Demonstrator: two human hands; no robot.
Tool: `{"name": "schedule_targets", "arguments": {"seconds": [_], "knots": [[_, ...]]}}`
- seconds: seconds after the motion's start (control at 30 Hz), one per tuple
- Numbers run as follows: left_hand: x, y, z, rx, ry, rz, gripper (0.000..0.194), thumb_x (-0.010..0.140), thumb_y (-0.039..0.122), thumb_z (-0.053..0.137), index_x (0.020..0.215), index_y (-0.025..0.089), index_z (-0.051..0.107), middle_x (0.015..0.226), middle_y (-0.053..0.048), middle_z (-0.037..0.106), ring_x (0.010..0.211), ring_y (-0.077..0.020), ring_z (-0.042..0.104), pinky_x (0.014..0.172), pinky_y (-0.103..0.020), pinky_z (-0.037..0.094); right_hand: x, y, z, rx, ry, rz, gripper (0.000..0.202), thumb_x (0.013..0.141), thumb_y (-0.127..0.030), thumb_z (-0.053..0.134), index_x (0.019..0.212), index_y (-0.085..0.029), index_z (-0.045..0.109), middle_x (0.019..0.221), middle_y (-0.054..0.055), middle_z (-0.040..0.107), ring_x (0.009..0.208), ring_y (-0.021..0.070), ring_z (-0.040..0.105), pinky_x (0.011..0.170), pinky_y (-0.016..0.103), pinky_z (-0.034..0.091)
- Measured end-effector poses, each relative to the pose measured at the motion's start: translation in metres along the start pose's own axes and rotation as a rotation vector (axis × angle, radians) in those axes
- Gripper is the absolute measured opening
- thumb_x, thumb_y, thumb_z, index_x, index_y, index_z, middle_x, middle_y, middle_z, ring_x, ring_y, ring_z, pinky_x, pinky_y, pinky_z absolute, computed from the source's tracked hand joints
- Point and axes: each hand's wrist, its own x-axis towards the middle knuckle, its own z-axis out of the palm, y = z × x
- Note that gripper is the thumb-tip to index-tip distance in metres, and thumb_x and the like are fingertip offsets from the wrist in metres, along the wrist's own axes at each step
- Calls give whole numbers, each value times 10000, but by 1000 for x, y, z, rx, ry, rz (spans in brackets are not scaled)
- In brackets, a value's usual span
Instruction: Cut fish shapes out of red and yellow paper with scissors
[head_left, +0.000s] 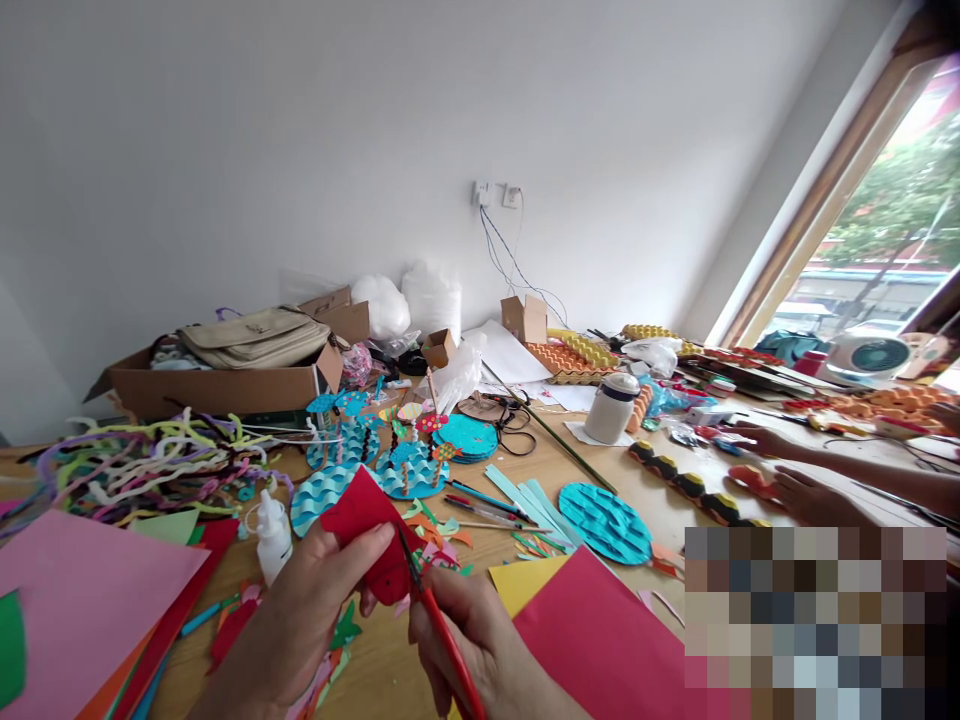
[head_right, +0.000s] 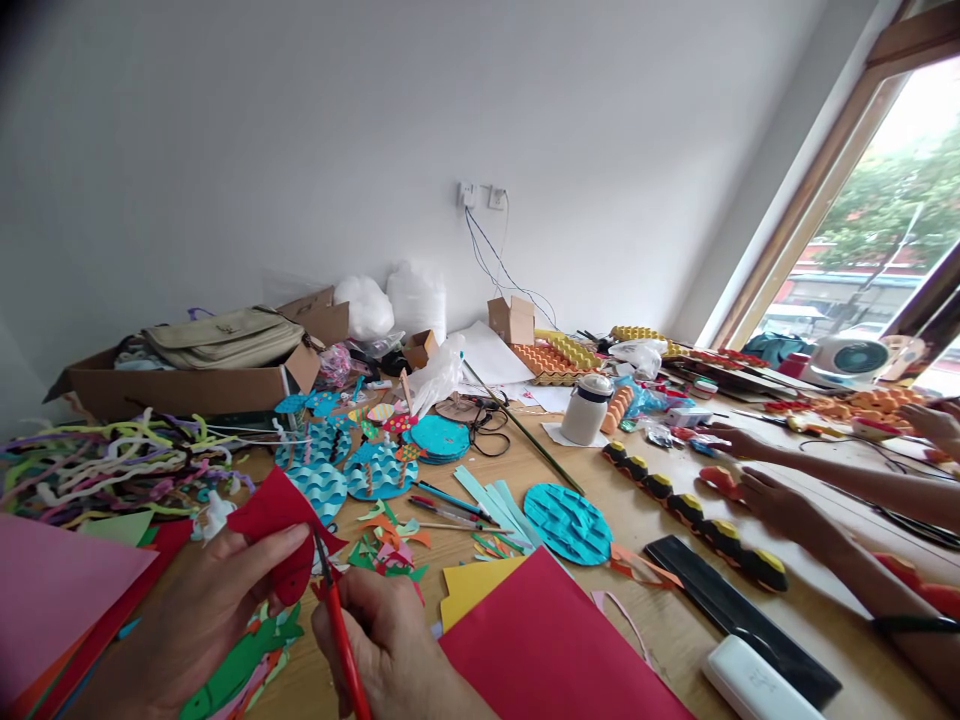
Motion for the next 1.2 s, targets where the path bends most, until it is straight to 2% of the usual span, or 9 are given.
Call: {"name": "schedule_targets", "arguments": {"seconds": [0.17,0.4,0.6,0.7,0.87,1.07,1.2], "knots": [[-1,1,2,7,46,-38,315,616,339,683,425,197,477,398,61,460,440,-94,368,449,-214,341,0,2,-1,-50,7,-11,344,845,-457,476,649,-177,444,426,-79,357,319,47,334,315,129,285],[0,3,-1,44,16,-25,297,615,351,678,461,194,478,436,58,473,467,-99,374,466,-217,347,2,10,-2,-120,18,-73,392,850,-505,438,629,-183,422,416,-69,361,317,44,314,303,130,243],[0,-1,-1,58,-2,-42,278,634,354,663,490,203,479,437,62,475,463,-104,371,483,-233,354,1,5,2,-24,12,-14,325,827,-457,477,658,-181,450,412,-77,368,311,59,376,316,139,327],[1,-3,-1,62,-26,-31,268,652,348,646,487,207,488,434,56,491,469,-113,391,507,-240,365,2,4,3,-23,24,-9,326,823,-455,479,651,-180,449,424,-71,377,320,60,389,313,138,328],[3,-7,-4,84,-20,-8,272,678,356,633,483,204,521,436,44,503,480,-119,411,522,-240,370,3,9,4,-32,55,-110,421,825,-550,461,646,-169,456,446,-66,369,330,40,348,311,121,287],[3,-7,0,36,-38,-24,309,669,357,650,466,199,478,426,50,472,460,-106,395,506,-234,362,3,15,5,61,18,-88,503,798,-657,445,668,-171,450,460,-75,361,340,41,380,312,112,317],[1,-7,4,39,-21,12,290,656,336,645,447,195,501,407,49,477,435,-99,382,472,-224,342,4,18,4,91,19,-83,523,783,-681,442,671,-170,447,483,-73,371,352,39,391,319,113,345]]}}
